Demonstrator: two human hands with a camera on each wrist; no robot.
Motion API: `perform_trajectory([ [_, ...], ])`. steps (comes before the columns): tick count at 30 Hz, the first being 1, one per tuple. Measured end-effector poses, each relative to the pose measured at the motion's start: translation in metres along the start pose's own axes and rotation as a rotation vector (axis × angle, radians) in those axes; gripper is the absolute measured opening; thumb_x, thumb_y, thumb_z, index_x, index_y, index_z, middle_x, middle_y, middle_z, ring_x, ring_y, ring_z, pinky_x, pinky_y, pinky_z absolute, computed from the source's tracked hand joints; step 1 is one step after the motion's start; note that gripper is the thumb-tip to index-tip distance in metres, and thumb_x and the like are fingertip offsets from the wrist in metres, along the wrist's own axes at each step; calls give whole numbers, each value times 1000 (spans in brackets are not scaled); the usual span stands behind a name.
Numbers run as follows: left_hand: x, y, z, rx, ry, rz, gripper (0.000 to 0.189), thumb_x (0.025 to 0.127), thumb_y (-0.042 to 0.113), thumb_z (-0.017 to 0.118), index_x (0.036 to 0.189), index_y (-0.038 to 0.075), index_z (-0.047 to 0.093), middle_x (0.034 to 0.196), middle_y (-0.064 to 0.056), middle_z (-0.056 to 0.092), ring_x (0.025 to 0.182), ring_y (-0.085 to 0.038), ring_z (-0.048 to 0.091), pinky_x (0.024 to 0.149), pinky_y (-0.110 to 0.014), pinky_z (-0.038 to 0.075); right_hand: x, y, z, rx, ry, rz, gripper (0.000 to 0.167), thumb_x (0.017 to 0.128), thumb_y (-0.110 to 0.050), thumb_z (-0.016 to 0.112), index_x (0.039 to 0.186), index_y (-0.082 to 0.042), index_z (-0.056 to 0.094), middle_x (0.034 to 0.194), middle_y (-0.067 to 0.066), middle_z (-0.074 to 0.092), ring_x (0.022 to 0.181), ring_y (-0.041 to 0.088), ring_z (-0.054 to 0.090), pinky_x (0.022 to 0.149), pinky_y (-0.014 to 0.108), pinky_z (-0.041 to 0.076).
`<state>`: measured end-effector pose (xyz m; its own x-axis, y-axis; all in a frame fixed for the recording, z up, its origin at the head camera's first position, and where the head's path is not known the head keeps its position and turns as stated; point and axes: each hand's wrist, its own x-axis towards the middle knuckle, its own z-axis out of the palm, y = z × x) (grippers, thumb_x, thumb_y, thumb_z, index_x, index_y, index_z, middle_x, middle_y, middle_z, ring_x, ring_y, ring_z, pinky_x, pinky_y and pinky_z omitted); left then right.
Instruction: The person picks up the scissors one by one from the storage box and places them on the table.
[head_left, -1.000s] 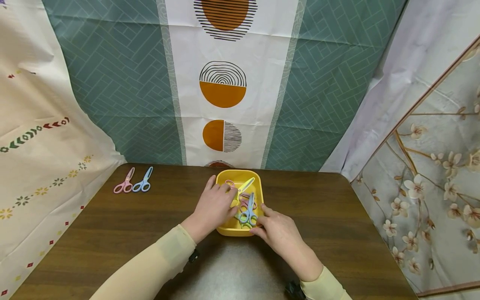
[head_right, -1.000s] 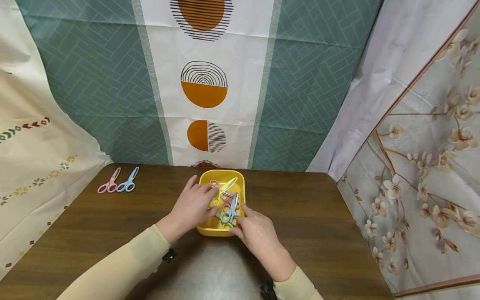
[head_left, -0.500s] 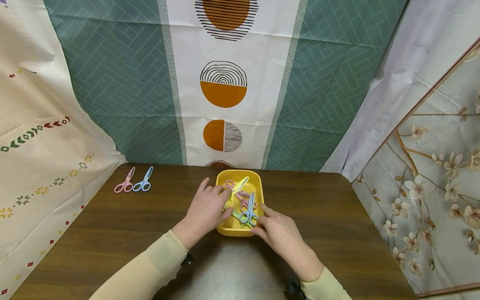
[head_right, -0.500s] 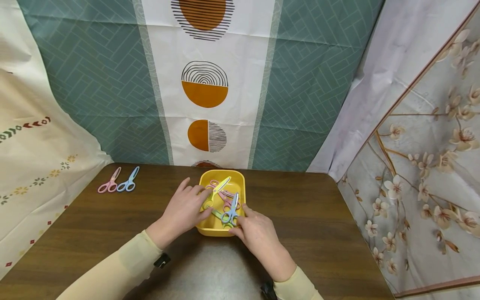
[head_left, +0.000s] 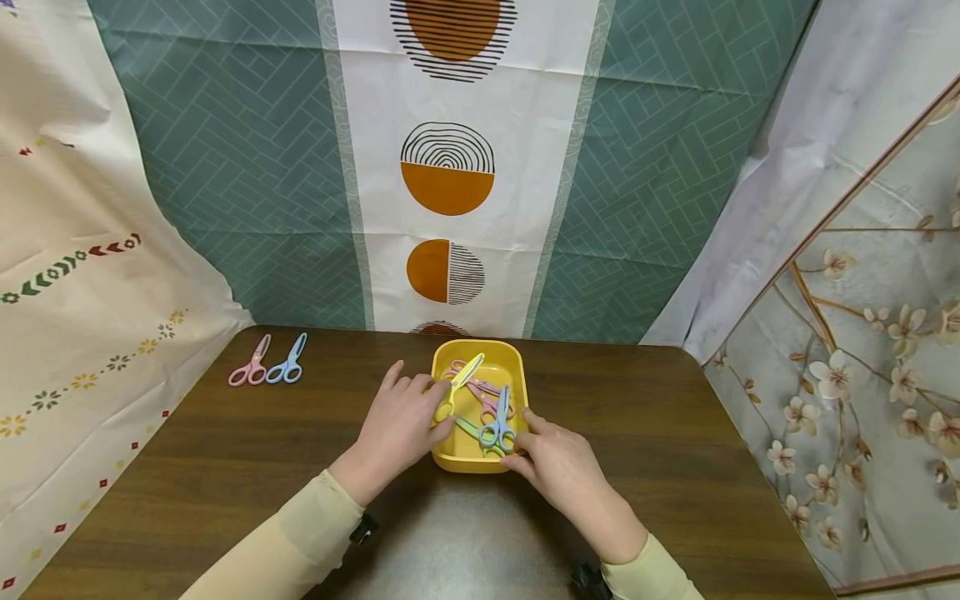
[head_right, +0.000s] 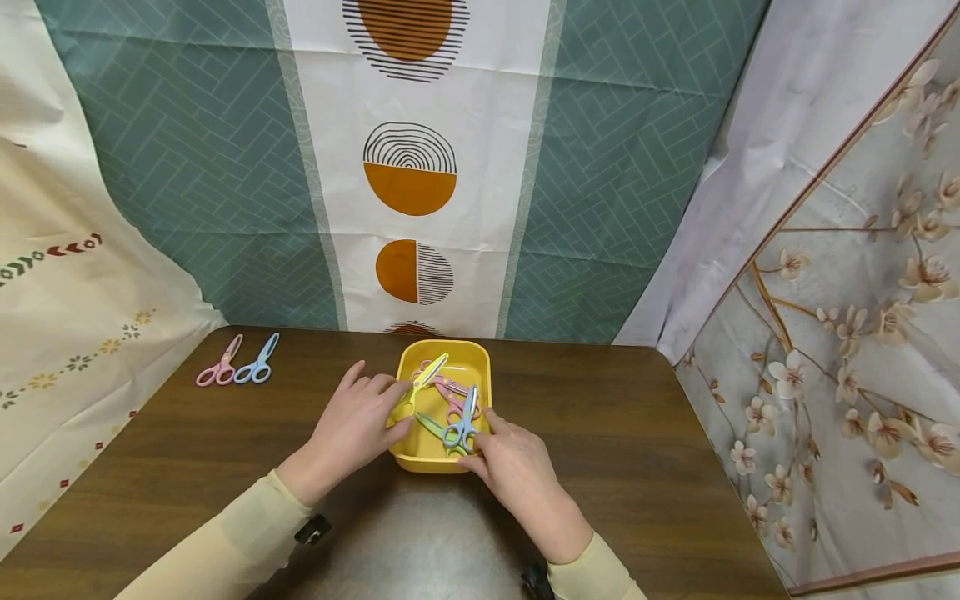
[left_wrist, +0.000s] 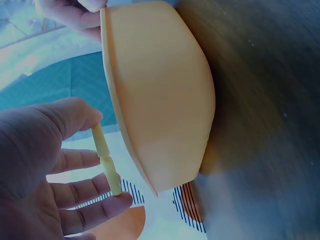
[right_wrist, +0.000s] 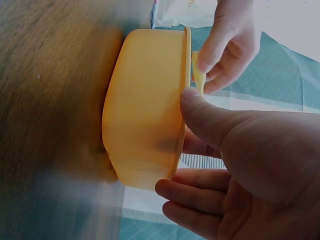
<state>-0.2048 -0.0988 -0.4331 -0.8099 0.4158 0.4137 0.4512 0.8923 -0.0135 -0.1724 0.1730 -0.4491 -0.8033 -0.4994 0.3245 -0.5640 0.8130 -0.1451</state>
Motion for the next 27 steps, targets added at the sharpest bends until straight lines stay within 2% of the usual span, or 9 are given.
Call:
perform_trajectory([
  [16,-20,-20,-1,-63,84,-59,44,92,27,87,129,5,77,115,-14,77,102,-36,75,123,-68,34,0,-1,-1,5,-27,22,27,94,-42,88,93,-15,81,144,25,68,114,37,77,78,49,63],
  [27,-34,-33,0,-71,91,-99,45,91,27,90,126,4,76,112,-15,77,99,-38,75,121,-69,35,1,-1,0,5,-24,20,26,94,-41,88,92,-16,81,145,25,68,114,36,77,79,48,63],
])
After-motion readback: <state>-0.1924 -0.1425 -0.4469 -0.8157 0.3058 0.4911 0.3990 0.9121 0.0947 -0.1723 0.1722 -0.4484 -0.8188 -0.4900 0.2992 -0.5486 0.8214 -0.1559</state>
